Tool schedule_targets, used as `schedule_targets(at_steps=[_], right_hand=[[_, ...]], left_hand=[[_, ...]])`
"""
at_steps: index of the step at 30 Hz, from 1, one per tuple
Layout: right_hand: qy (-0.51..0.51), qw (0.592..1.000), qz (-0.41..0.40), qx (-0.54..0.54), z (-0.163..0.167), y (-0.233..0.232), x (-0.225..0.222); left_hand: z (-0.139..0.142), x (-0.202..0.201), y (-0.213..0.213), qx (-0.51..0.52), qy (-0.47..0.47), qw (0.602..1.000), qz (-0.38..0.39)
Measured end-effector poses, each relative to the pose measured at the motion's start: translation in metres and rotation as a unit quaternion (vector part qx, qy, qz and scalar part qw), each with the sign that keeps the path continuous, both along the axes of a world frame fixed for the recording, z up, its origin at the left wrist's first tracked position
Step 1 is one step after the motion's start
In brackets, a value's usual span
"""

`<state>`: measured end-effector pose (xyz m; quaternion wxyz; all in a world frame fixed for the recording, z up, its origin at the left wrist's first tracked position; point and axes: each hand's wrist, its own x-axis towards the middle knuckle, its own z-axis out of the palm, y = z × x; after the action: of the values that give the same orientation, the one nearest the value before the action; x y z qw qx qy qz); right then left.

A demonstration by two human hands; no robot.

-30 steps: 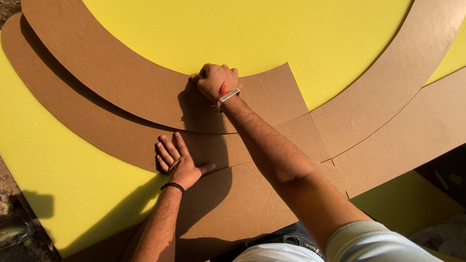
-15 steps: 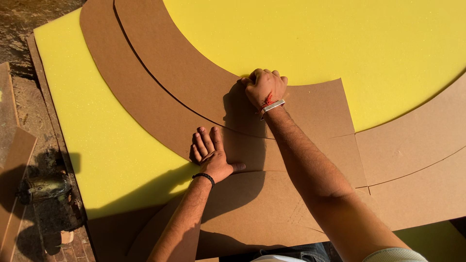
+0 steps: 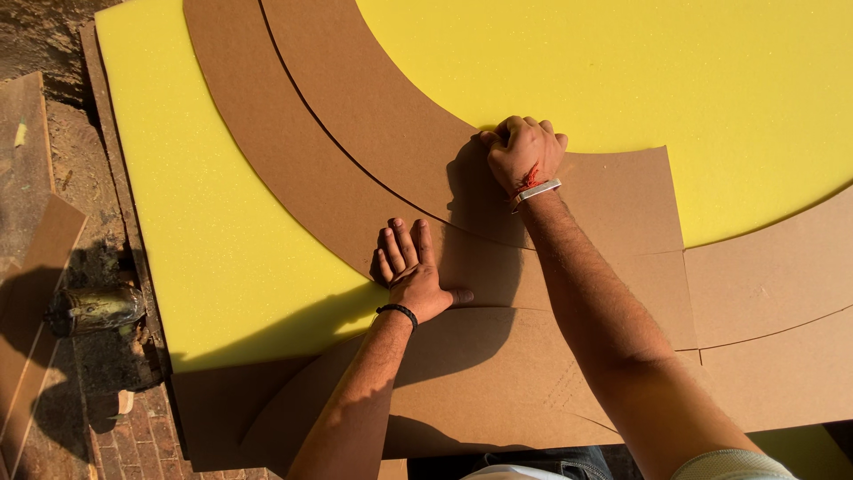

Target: The person uses a spray gun to apply adhesive to curved cardboard pieces, then places them onto a yellow foam board. The person refills the spray gun from a bucket and repeats the process on multiple pieces.

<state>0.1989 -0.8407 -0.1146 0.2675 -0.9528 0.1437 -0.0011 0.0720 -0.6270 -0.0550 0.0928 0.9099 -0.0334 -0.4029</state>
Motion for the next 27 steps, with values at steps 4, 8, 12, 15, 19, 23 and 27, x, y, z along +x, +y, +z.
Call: schedule_targets(at_steps=[4,8,12,15,19,23,27], right_hand=[[-0.002,1.0,-0.007,0.012,-0.003,-0.002,0.004],[0.011,1.0,-0.01,0.015,-0.004,-0.002,0.008],[-0.011,1.0,0.008,-0.008,-0.005,0.001,0.008],[0.003,1.0,-0.001,-0.008,-0.005,0.003,0.008],[-0.024,0.999,0.009,-0.031,-0.003,0.005,0.014],[-0.028,0.999,0.006,-0.042,0.001,0.009,0.016],[-0.064,0.996,0.015,-0.063,0.005,0.009,0.018]], left_hand=[[-0.002,0.0,0.002,-0.02,-0.029,0.999,0.002],[-0.005,-0.001,0.005,-0.03,-0.026,0.999,0.006],[-0.005,0.003,0.008,-0.036,-0.023,0.999,0.009],[-0.003,0.01,0.01,-0.038,-0.002,0.999,0.01],[0.003,0.014,0.012,-0.027,0.014,1.0,0.004],[0.012,0.01,0.018,-0.093,-0.096,0.988,0.071],[0.019,0.059,0.02,-0.146,-0.257,0.95,0.102]])
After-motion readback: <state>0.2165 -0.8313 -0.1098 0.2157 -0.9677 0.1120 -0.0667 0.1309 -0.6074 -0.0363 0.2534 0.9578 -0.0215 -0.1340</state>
